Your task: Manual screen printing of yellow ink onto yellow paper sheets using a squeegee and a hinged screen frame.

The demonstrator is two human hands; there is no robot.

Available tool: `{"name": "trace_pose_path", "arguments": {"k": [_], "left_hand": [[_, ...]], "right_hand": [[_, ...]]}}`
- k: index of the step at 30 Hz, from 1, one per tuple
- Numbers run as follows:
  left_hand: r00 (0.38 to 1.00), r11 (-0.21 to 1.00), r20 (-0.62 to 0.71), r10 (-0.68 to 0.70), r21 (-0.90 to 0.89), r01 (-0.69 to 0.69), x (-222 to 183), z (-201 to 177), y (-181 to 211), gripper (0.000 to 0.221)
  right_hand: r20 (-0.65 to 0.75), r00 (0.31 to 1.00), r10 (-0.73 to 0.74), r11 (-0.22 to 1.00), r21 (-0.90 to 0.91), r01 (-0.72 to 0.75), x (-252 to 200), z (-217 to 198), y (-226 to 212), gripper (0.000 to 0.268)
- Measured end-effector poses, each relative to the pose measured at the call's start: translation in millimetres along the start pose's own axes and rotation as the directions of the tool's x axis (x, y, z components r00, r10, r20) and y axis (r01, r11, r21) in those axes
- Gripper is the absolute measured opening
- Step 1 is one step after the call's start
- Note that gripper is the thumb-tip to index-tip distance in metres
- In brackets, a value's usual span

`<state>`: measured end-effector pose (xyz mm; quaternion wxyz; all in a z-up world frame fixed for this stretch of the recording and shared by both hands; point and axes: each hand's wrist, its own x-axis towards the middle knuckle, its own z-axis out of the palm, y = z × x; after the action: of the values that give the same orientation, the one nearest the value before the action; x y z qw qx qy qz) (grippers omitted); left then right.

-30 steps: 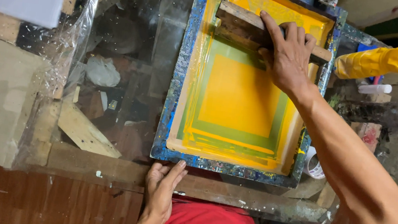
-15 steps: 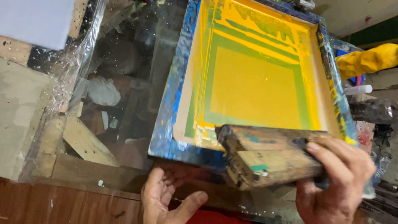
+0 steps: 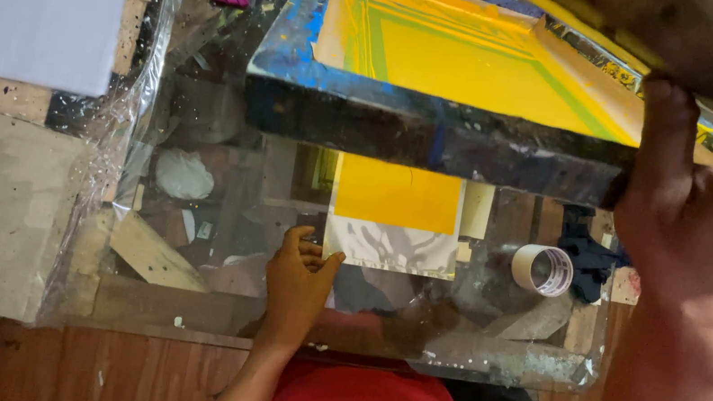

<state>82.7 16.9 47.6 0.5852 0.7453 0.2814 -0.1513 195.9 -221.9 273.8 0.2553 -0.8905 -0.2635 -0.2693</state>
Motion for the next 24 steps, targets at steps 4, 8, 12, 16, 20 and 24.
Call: {"name": "trace_pose_path", "arguments": {"k": [4, 8, 12, 16, 20, 24], "left_hand": [[0.999, 0.999, -0.029, 0.038, 0.016, -0.038, 11, 9, -7, 0.025], [0.996, 0.998, -0.070, 0.060, 0.022, -0.058, 7, 13, -6, 0.017], [0.968, 0.966, -0.079, 0.236, 0.123, -0.226, 5, 18, -9, 0.012], [0.786, 0.808, -0.197, 0.586, 0.217, -0.548, 2, 31, -20, 0.005], [0.876, 0.892, -0.181, 0.448, 0.026, -0.451, -10, 17, 5, 0.007], [0.893, 0.929, -0.301, 0.335, -0.053, -0.367, 0, -22, 8, 0.012]], "right_hand": [[-0.049, 0.999, -0.008, 0.998, -0.061, 0.005, -5, -1, 26, 0.060], [-0.058, 0.998, 0.014, 1.000, -0.019, -0.015, 0, 0, 17, 0.046], [-0.040, 0.999, -0.020, 0.999, 0.027, 0.021, 3, -1, 16, 0.043], [-0.052, 0.998, -0.043, 0.999, 0.011, 0.044, -3, 1, 30, 0.046], [-0.041, 0.999, -0.009, 1.000, 0.007, 0.009, -2, -1, 23, 0.045], [-0.023, 1.000, 0.007, 1.000, -0.026, -0.008, -5, 0, 29, 0.046]]}}
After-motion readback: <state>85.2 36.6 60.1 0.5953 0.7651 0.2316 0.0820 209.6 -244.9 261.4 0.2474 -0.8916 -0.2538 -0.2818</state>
